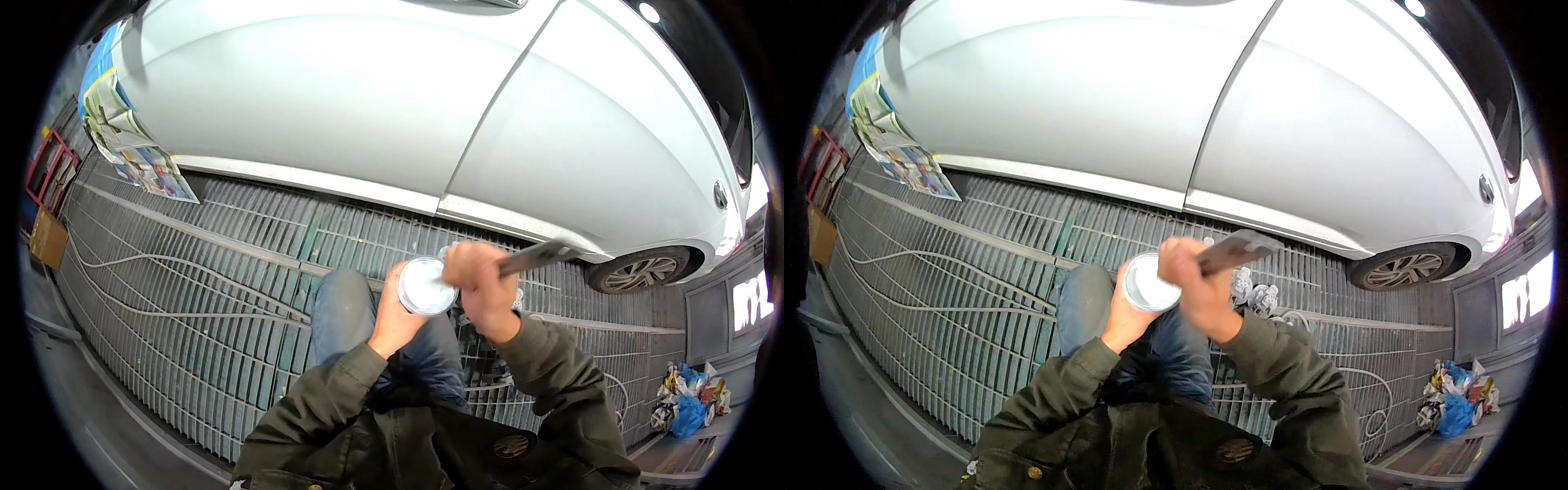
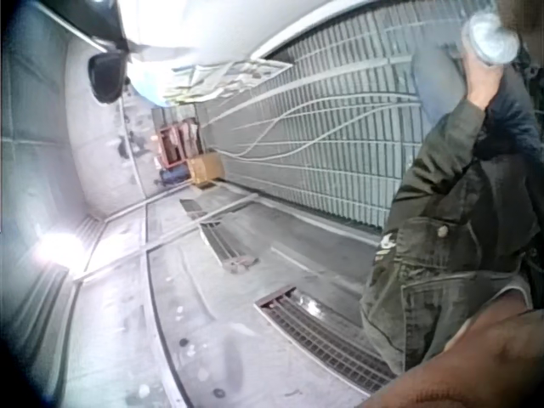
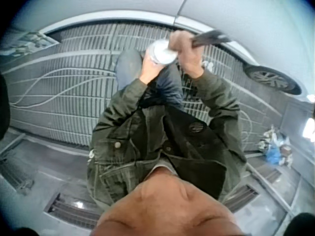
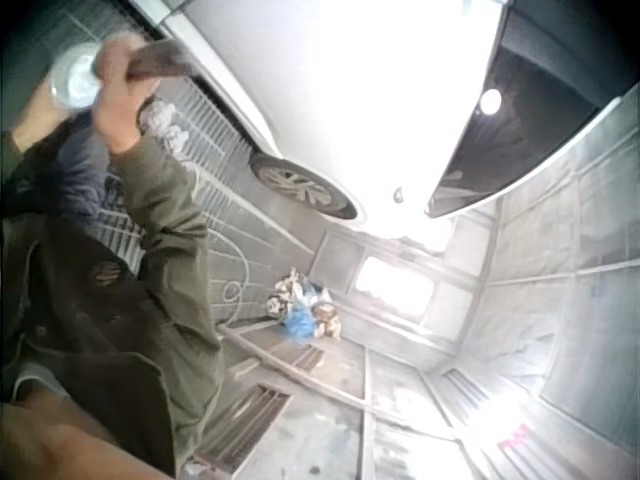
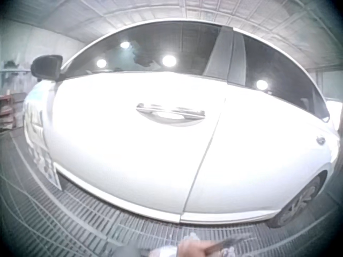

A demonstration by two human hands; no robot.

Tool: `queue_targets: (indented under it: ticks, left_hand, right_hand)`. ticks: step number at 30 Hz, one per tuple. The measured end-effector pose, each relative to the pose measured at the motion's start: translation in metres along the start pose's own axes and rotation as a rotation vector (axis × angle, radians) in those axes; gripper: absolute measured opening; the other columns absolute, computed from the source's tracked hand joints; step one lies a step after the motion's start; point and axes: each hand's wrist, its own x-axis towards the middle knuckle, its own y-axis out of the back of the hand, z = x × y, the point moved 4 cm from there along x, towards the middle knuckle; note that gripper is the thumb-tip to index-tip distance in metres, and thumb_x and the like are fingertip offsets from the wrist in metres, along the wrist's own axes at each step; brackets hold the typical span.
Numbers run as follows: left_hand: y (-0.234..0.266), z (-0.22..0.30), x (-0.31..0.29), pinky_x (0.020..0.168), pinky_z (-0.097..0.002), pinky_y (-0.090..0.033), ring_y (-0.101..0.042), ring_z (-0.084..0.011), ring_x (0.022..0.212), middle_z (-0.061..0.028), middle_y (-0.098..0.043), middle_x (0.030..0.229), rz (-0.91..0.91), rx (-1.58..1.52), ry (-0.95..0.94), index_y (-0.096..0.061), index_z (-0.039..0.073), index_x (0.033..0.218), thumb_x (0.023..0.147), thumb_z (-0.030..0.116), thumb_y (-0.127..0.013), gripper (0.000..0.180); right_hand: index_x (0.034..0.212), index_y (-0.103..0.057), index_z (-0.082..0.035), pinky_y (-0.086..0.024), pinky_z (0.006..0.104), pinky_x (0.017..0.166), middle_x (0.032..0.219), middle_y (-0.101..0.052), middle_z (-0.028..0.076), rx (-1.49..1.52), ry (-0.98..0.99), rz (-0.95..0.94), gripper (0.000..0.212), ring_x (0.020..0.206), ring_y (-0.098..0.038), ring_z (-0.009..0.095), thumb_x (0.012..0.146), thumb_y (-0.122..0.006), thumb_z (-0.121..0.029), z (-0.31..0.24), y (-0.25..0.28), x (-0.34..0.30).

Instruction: The person stirs a white compound in a small cup, then uses a metal spreader to apply it to the side of a white car. They repeatedly dip the spreader into the cup and smooth the compound along the car's door panel.

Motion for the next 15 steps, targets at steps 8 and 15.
queue_targets:
  ticks: [8, 15]
  left_hand:
    - [-0.005, 0.007, -0.001, 0.095, -0.0360, -0.046, -0.057, -0.0255, 0.112, -0.0143, -0.057, 0.120, 0.077, 0.158, -0.067, -0.050, 0.002, 0.123, 0.065, 0.008, -0.087, 0.069]
    - [0.013, 0.017, 0.018, 0.097, -0.0346, -0.046, -0.057, -0.0181, 0.112, -0.0083, -0.062, 0.119, -0.451, -0.041, 0.229, -0.050, 0.005, 0.128, 0.062, 0.014, -0.088, 0.077]
  right_hand:
    - [0.071, -0.046, -0.005, -0.031, 0.0278, 0.047, 0.059, -0.041, -0.001, 0.106, 0.127, 0.430, 0.036, 0.052, -0.037, 0.009, 0.101, -0.054, -0.022, -0.019, 0.011, 0.021]
    - [0.062, -0.038, -0.008, -0.027, 0.0284, 0.046, 0.055, -0.037, 0.000, 0.111, -0.099, -0.096, 0.056, 0.050, -0.033, 0.013, 0.101, -0.049, -0.045, -0.013, -0.020, 0.022]
